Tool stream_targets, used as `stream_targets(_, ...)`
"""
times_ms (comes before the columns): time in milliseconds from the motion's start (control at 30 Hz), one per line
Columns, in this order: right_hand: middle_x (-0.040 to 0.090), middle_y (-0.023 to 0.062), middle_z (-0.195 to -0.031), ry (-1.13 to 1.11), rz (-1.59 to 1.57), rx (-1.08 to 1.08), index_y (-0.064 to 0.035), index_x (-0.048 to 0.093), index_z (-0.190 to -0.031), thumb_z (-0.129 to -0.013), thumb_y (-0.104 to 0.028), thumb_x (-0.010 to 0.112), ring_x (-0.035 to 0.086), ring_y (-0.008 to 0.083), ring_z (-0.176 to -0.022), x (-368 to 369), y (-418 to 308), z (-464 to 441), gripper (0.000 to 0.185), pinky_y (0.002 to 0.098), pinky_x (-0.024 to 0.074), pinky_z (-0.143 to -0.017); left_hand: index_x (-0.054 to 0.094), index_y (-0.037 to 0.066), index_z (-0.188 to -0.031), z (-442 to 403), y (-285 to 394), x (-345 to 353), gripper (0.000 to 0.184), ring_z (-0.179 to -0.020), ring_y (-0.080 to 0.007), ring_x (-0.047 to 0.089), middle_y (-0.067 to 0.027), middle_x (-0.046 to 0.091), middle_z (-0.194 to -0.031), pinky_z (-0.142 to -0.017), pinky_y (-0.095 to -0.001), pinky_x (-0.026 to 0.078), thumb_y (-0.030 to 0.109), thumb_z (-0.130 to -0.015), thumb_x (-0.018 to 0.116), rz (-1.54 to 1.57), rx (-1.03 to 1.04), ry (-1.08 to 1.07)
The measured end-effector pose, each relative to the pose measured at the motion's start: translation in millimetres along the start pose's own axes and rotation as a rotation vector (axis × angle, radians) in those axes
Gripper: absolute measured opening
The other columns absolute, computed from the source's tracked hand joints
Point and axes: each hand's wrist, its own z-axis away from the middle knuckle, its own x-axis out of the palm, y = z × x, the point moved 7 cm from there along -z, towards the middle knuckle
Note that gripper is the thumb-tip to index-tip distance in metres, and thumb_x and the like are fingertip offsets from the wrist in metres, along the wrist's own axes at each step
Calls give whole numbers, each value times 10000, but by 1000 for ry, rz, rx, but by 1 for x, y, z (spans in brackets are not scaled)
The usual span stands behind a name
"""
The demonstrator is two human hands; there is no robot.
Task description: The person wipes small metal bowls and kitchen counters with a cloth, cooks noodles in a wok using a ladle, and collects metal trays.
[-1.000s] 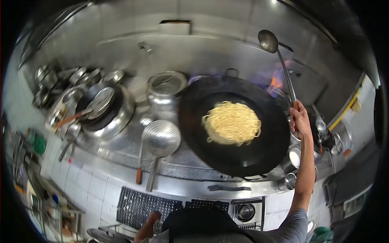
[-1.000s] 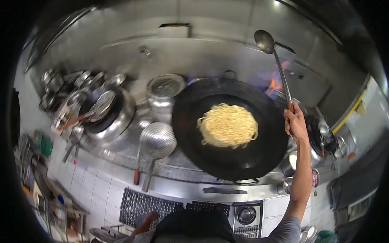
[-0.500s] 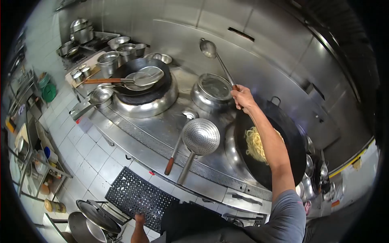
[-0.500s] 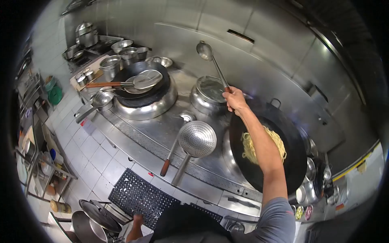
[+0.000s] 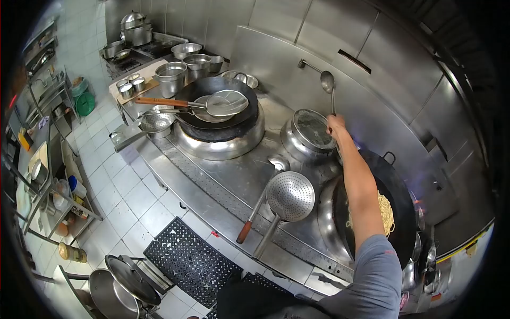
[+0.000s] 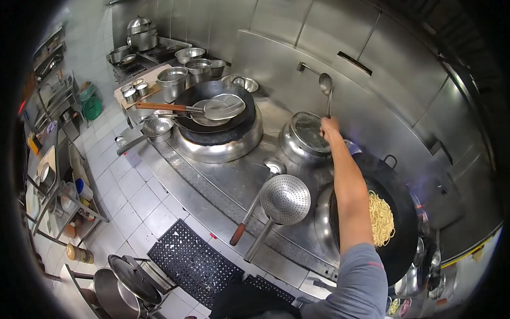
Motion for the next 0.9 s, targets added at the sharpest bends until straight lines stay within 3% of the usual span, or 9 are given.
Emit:
stream_targets(133,476,45,-631,-35,-31,-8,-54,538,-864,-907,-100,550,421,144,-441,-27,5,-20,65,309,317,-349,689,136,-1098,-17,11,10,296,-803,-354,698,-130,693,-993,-627,-550,545,257,-985,444,254,-171,-173)
stream_targets(167,463,86,-659,-74,-24,39,-53,531,-946,-899,-108,500,453,179,-489,-32,23,-50,79,342,339,-357,680,101,-1042,-26,41,21,256,-760,-323,691,-128,675,-937,-561,-503,529,229,-970,470,-226,174,-263)
stream_targets(233,435,-6,-618,-242,-236,35,-123,513,-816,-919,-123,597,358,107,-442,-68,21,-60,133,272,257,-369,661,37,-976,-22,98,43,199,-677,-281,678,-105,645,-821,-487,-419,506,196,-919,557,-1372,824,-79)
stream_targets(300,451,-3,-659,-203,-290,144,-116,515,-815,-912,-121,637,382,104,-487,-104,-25,17,156,267,276,-396,723,98,-838,-28,140,40,173,-896,-315,714,-163,731,-921,-775,-435,574,251,-822,643,-1257,996,180)
stream_targets(400,487,-12,-636,-181,-250,101,-103,500,-776,-941,-121,623,369,60,-418,-178,-63,114,206,227,247,-329,728,95,-857,-60,186,49,217,-839,-310,715,-139,727,-923,-717,-427,582,296,-803,664,-1183,940,225)
stream_targets(500,500,-21,-686,-101,-240,76,-92,523,-991,-938,-127,630,353,25,-400,-243,-78,213,124,196,256,-310,725,115,-858,-82,226,63,201,-790,-277,706,-103,717,-904,-673,-420,584,302,-818,661,-1223,924,163)
stream_targets(700,513,-21,-738,213,-162,3,-47,546,-1270,-921,-113,665,374,28,-412,-395,-29,394,375,200,279,-322,711,143,-785,-66,303,138,183,-721,-242,696,-76,702,-809,-618,-426,565,243,-873,585,-1591,1100,-180)
stream_targets(767,503,-23,-730,333,-159,-54,-34,549,-1262,-925,-102,657,387,39,-413,-433,-5,447,361,209,293,-326,705,141,-726,-53,311,165,225,-672,-257,709,-81,708,-729,-573,-429,554,207,-878,553,-1904,1383,-170)
stream_targets(900,432,-40,-609,570,-113,-33,-83,492,-988,-956,-111,621,385,45,-375,-493,57,551,136,216,310,-319,706,166,-855,-52,312,201,181,-815,-254,686,-58,701,-887,-602,-463,543,286,-888,573,-2326,1197,-528)
